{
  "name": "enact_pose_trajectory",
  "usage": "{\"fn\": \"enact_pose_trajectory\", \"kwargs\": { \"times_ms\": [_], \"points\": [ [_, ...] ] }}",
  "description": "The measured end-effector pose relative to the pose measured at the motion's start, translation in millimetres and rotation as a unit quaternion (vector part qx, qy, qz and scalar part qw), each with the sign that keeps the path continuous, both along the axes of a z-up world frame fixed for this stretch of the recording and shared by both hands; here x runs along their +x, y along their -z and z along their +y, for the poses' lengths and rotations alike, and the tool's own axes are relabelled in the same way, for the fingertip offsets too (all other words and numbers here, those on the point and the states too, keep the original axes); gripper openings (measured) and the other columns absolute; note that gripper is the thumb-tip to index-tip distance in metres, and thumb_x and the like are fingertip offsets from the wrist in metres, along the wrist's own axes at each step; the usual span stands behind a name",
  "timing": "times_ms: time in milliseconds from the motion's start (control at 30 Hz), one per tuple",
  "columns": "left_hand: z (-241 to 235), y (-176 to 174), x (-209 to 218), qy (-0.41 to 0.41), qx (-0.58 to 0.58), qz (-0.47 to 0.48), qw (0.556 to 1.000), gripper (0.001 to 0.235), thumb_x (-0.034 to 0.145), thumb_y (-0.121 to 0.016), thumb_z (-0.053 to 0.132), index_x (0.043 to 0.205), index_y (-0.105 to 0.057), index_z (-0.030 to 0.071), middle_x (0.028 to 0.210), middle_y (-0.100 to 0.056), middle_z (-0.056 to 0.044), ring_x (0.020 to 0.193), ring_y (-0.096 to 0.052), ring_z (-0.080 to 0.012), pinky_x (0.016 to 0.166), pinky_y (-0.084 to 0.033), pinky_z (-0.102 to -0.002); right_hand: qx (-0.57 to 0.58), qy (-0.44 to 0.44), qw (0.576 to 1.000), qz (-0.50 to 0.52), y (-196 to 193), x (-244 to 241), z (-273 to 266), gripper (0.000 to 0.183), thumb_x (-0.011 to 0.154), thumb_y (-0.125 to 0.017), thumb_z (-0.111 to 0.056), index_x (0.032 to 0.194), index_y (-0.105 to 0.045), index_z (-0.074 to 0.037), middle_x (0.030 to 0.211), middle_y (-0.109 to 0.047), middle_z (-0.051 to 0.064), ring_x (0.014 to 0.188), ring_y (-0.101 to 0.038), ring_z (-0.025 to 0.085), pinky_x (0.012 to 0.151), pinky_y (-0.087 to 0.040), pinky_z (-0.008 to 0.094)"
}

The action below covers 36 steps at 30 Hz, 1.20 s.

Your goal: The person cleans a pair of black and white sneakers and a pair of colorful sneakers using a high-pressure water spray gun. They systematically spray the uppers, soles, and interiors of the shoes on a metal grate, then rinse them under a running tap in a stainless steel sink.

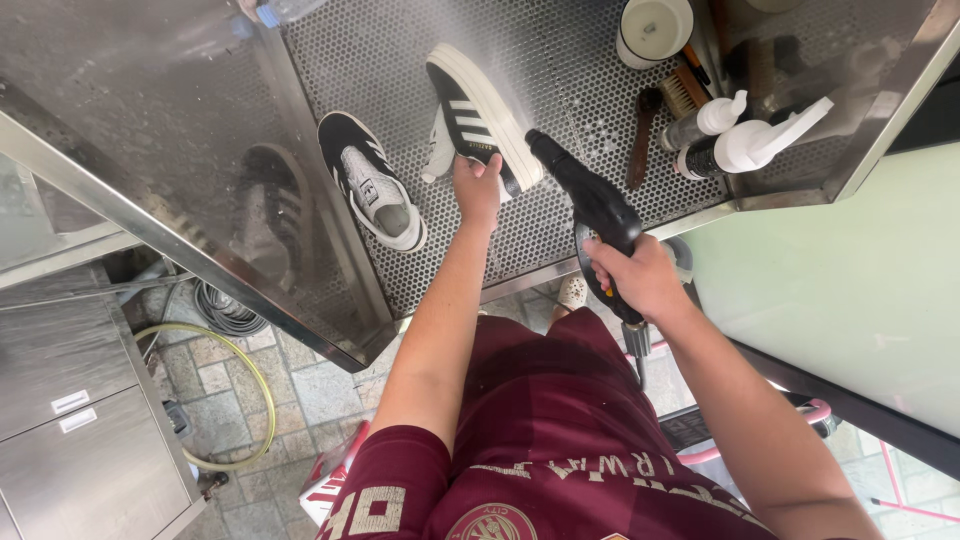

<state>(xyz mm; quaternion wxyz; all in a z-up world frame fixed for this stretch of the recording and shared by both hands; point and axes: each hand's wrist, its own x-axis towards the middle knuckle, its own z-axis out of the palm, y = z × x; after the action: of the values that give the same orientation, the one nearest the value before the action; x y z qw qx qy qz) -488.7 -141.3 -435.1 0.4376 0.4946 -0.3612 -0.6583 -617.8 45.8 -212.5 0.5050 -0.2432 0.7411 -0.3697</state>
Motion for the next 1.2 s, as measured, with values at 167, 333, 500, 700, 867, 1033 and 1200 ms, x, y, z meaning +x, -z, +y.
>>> {"fn": "enact_pose_trajectory", "kwargs": {
  "times_ms": [167,333,500,700,867,1033,1200],
  "points": [
    [0.2,4.0,1.1,0.003,-0.005,-0.001,1.0,0.038,0.095,-0.068,0.003,0.13,-0.055,0.003,0.119,-0.071,-0.01,0.113,-0.066,-0.019,0.1,-0.05,-0.035,0.003,-0.005,1.0,0.005,-6.8,1.4,-6.3,0.026,0.092,-0.07,-0.025,0.079,-0.063,-0.003,0.063,-0.06,0.002,0.055,-0.056,0.009,0.054,-0.047,0.027],
    [-0.8,6.1,-0.9,-0.001,0.005,-0.005,1.0,0.037,0.093,-0.068,0.003,0.128,-0.056,0.002,0.116,-0.071,-0.01,0.11,-0.065,-0.0184,0.098,-0.05,-0.034,-0.018,-0.006,1.0,-0.023,1.4,1.6,-6.5,0.024,0.092,-0.07,-0.024,0.082,-0.062,-0.004,0.063,-0.058,0.001,0.055,-0.055,0.01,0.053,-0.046,0.028],
    [-0.3,11.0,0.2,-0.002,-0.002,-0.026,1.0,0.035,0.094,-0.07,0.003,0.126,-0.057,0.001,0.113,-0.071,-0.011,0.106,-0.065,-0.0195,0.097,-0.05,-0.034,-0.018,-0.016,0.999,-0.033,11.4,-1.3,-2.1,0.03,0.094,-0.07,-0.024,0.081,-0.06,0.001,0.064,-0.059,0.002,0.056,-0.056,0.011,0.055,-0.047,0.029],
    [-0.8,18.6,1.8,-0.011,0.016,-0.001,1.0,0.037,0.092,-0.068,0.002,0.127,-0.056,0.001,0.115,-0.07,-0.011,0.109,-0.065,-0.0194,0.097,-0.05,-0.034,-0.057,-0.06,0.996,0.036,14.0,-13.7,3.3,0.023,0.093,-0.069,-0.025,0.099,-0.069,-0.002,0.08,-0.074,0.004,0.08,-0.07,0.012,0.077,-0.054,0.025],
    [6.6,9.8,36.4,-0.02,0.031,-0.018,0.999,0.042,0.087,-0.073,0.013,0.123,-0.06,-0.002,0.116,-0.074,-0.015,0.105,-0.071,-0.0251,0.092,-0.054,-0.037,-0.032,0.02,0.999,-0.024,52.2,-35.2,7.1,0.028,0.091,-0.07,-0.023,0.105,-0.069,0.002,0.09,-0.074,0.009,0.087,-0.072,0.02,0.08,-0.058,0.033],
    [27.9,-53.8,68.5,0.05,0.007,-0.35,0.936,0.069,0.073,-0.083,0.048,0.122,-0.062,0.004,0.112,-0.075,-0.016,0.105,-0.072,-0.0328,0.092,-0.053,-0.042,-0.032,0.065,0.996,-0.052,116.3,-52.4,24.7,0.027,0.092,-0.069,-0.018,0.11,-0.068,0.003,0.094,-0.074,0.012,0.088,-0.072,0.021,0.082,-0.058,0.034],
    [29.3,-89.1,67.9,0.092,0.045,-0.44,0.892,0.079,0.072,-0.075,0.068,0.117,-0.063,0.004,0.106,-0.075,-0.018,0.102,-0.072,-0.0371,0.092,-0.053,-0.046,-0.003,0.094,0.994,-0.061,147.5,-47.6,38.6,0.027,0.094,-0.068,-0.016,0.11,-0.068,0.006,0.096,-0.075,0.013,0.089,-0.074,0.022,0.084,-0.059,0.036]
  ]
}}
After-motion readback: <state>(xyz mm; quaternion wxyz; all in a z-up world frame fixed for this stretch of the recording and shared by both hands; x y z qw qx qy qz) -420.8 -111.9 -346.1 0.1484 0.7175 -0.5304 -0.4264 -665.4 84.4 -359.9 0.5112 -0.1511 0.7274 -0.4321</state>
